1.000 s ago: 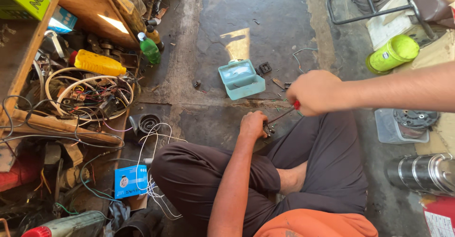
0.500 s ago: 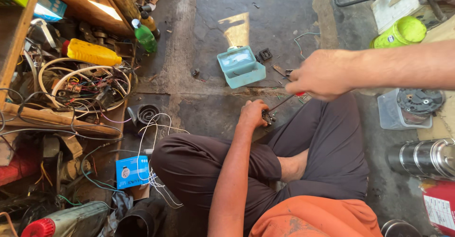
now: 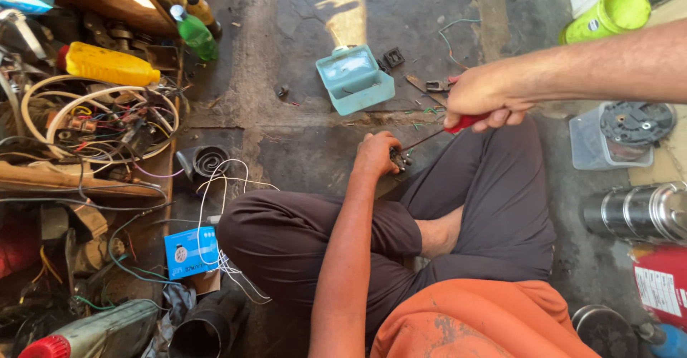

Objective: The person sits on the floor and uses a red screwdriver to tighten screws on a small electrical component. They repeatedly adjust the component and the screwdriver to secure the connections.

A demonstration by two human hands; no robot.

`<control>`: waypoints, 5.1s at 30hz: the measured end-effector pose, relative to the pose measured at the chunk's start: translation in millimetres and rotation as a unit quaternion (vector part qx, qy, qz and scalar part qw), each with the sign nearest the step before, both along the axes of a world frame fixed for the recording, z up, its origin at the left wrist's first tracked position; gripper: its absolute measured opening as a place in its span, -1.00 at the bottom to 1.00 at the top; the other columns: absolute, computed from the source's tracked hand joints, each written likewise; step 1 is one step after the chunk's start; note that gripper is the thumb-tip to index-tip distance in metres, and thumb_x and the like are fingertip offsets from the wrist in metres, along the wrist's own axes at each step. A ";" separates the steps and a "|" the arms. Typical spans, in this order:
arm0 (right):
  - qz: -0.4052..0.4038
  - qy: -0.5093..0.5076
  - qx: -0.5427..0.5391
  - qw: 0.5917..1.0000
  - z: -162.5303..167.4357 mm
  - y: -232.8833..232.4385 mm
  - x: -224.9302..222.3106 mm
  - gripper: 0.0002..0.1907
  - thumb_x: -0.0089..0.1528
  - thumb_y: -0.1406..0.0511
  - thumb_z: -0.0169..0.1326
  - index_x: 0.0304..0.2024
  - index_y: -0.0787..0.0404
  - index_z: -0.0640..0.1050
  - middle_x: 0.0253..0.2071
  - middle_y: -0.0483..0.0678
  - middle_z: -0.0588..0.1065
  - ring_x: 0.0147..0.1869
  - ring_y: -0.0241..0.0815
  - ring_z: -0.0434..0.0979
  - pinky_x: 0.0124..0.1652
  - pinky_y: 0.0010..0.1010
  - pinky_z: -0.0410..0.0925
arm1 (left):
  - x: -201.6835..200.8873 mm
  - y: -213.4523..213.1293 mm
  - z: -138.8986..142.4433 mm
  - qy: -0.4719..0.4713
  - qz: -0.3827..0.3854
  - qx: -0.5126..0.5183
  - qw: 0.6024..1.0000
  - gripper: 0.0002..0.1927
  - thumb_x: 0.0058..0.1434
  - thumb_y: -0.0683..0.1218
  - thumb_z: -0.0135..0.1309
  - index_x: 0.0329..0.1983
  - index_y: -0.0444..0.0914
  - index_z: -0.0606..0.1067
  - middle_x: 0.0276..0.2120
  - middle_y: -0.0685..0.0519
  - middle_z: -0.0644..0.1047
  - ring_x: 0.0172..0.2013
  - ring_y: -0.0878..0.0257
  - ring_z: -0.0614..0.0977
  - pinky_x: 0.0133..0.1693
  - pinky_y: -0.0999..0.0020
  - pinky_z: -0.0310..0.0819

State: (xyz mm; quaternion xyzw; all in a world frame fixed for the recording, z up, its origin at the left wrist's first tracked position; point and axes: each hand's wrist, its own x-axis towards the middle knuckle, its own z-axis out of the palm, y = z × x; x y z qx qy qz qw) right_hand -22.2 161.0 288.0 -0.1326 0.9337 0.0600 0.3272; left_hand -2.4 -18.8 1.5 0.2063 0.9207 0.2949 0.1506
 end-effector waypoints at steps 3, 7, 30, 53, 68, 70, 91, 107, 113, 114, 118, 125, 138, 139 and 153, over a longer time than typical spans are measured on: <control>-0.062 -0.043 0.062 0.995 4.6 -12.0 2.0 -0.74 0.16 0.12 0.12 -0.19 0.10 0.50 -0.34 0.00 0.53 -0.28 0.05 0.57 -0.35 -0.15 0.36 | 1.5 -0.7 3.7 0.001 0.010 0.022 1.000 -0.38 -0.38 -0.10 0.53 -0.13 0.02 0.66 0.03 0.28 0.55 0.05 0.02 0.52 0.09 0.13 0.45; 0.231 0.052 0.104 0.966 30.8 -26.9 10.7 -0.70 0.17 0.09 0.12 -0.16 0.09 0.49 -0.37 0.03 0.56 -0.27 0.06 0.58 -0.33 -0.15 0.35 | 6.5 -3.3 9.6 0.001 0.012 0.026 1.000 -0.41 -0.34 -0.09 0.53 -0.14 0.01 0.66 0.01 0.27 0.57 0.04 0.02 0.52 0.08 0.12 0.46; -0.116 -0.035 0.089 0.989 -4.7 2.4 -7.9 -0.56 0.31 0.03 0.01 -0.36 0.29 0.58 -0.55 0.05 0.46 -0.50 0.05 0.50 -0.43 -0.09 0.38 | 0.8 -1.3 10.7 -0.008 0.003 0.011 1.000 -0.43 -0.33 -0.10 0.52 -0.14 0.01 0.67 -0.03 0.27 0.58 0.01 0.02 0.53 0.07 0.19 0.48; -0.033 0.013 -0.066 0.997 9.7 -4.6 -7.3 -0.68 0.11 0.07 0.19 -0.34 0.19 0.62 -0.53 0.04 0.53 -0.45 0.15 0.56 -0.50 -0.11 0.31 | 2.6 2.0 6.2 -0.010 0.016 0.020 1.000 -0.40 -0.36 -0.09 0.53 -0.14 -0.02 0.65 0.00 0.28 0.57 0.02 0.02 0.52 0.07 0.16 0.46; 0.755 0.078 0.142 0.635 48.7 -32.0 16.0 -0.81 0.21 0.18 0.05 -0.26 0.13 0.55 -0.21 -0.05 0.38 -0.11 0.01 0.55 -0.25 -0.14 0.36 | 6.3 2.0 12.1 0.003 0.023 0.024 0.999 -0.39 -0.37 -0.10 0.53 -0.13 -0.01 0.65 0.02 0.30 0.56 0.01 0.02 0.52 0.06 0.14 0.46; 0.788 0.096 0.116 0.597 47.8 -29.2 16.7 -0.81 0.24 0.18 0.04 -0.32 0.14 0.57 -0.30 -0.07 0.38 -0.18 -0.03 0.55 -0.30 -0.17 0.35 | 5.0 1.6 11.4 0.007 0.025 0.024 0.999 -0.40 -0.36 -0.10 0.53 -0.13 -0.01 0.65 0.01 0.29 0.56 0.02 0.02 0.52 0.07 0.14 0.46; 0.196 0.033 0.107 0.974 33.1 -30.1 13.1 -0.74 0.22 0.13 0.04 -0.09 -0.02 0.59 -0.29 0.02 0.61 -0.15 0.12 0.65 -0.16 -0.05 0.47 | 4.8 -0.5 8.7 0.002 0.020 0.027 0.999 -0.40 -0.36 -0.09 0.54 -0.14 -0.02 0.65 -0.02 0.27 0.57 -0.01 0.00 0.52 0.05 0.15 0.47; 0.336 0.116 0.063 0.933 27.7 -34.1 10.2 -0.66 -0.02 0.18 0.23 -0.17 -0.12 0.58 -0.42 -0.10 0.48 -0.40 0.00 0.54 -0.46 -0.16 0.37 | -1.4 2.0 0.2 -0.008 0.017 0.016 1.000 -0.37 -0.38 -0.11 0.54 -0.12 -0.01 0.65 0.01 0.29 0.57 0.02 0.02 0.53 0.07 0.16 0.46; -0.283 -0.135 0.024 0.949 11.3 -55.8 -12.3 -0.67 0.23 0.17 0.12 -0.40 0.36 0.56 -0.61 0.00 0.38 -0.53 -0.11 0.19 -0.48 -0.14 0.15 | 1.2 -0.1 3.9 -0.012 0.018 0.022 1.000 -0.38 -0.37 -0.10 0.54 -0.12 -0.02 0.65 0.00 0.28 0.57 0.01 0.02 0.53 0.08 0.19 0.47; -0.255 -0.110 0.046 0.960 12.8 -51.8 -11.5 -0.61 0.25 0.13 0.07 -0.41 0.36 0.58 -0.59 0.03 0.44 -0.53 -0.06 0.30 -0.46 -0.14 0.23 | 0.7 0.9 5.2 -0.015 0.013 0.020 1.000 -0.37 -0.37 -0.11 0.54 -0.12 -0.02 0.65 0.00 0.29 0.57 0.01 0.02 0.53 0.08 0.19 0.47; -0.075 -0.053 0.113 0.989 17.3 -37.0 7.7 -0.41 0.32 0.02 -0.09 -0.47 0.37 0.65 -0.58 0.10 0.58 -0.54 0.03 0.57 -0.41 -0.14 0.44 | 3.2 0.0 7.8 -0.017 0.015 0.030 0.999 -0.39 -0.37 -0.10 0.54 -0.13 -0.01 0.66 0.00 0.30 0.57 0.02 0.02 0.53 0.08 0.18 0.47; 0.482 0.120 0.068 0.865 38.1 -2.3 18.6 -0.52 -0.01 0.20 0.08 0.01 -0.07 0.60 -0.13 -0.13 0.50 -0.21 -0.07 0.65 -0.35 -0.20 0.49 | 5.2 -3.1 10.1 -0.016 0.028 0.028 0.999 -0.40 -0.35 -0.10 0.54 -0.13 0.00 0.66 -0.01 0.30 0.57 0.04 0.02 0.52 0.09 0.16 0.46; 0.459 0.102 0.085 0.879 32.1 -12.1 18.7 -0.74 0.09 0.19 0.14 -0.15 -0.07 0.64 -0.18 -0.11 0.49 -0.16 0.00 0.63 -0.18 -0.14 0.48 | -5.7 5.2 -3.2 -0.021 0.010 0.011 1.000 -0.36 -0.40 -0.12 0.55 -0.13 -0.01 0.65 -0.01 0.26 0.57 0.03 0.02 0.54 0.07 0.16 0.48; 0.363 0.081 0.101 0.923 29.7 -11.1 19.1 -0.74 0.11 0.17 0.16 -0.13 -0.15 0.64 -0.13 -0.14 0.52 -0.13 -0.02 0.63 -0.18 -0.15 0.48 | -6.1 7.2 -4.4 -0.024 0.006 0.009 1.000 -0.35 -0.40 -0.12 0.55 -0.13 -0.02 0.65 -0.01 0.25 0.57 0.03 0.02 0.54 0.07 0.15 0.47; 0.082 0.103 0.021 0.991 23.4 39.9 -26.6 -0.42 0.00 -0.15 0.27 0.02 -0.16 0.63 -0.14 -0.19 0.67 0.00 -0.01 0.66 -0.14 -0.13 0.51 | 10.1 5.0 11.1 0.018 0.084 0.057 0.995 -0.16 -0.36 -0.01 0.54 0.09 -0.04 0.50 0.22 0.06 0.39 0.14 -0.10 0.42 0.09 -0.07 0.32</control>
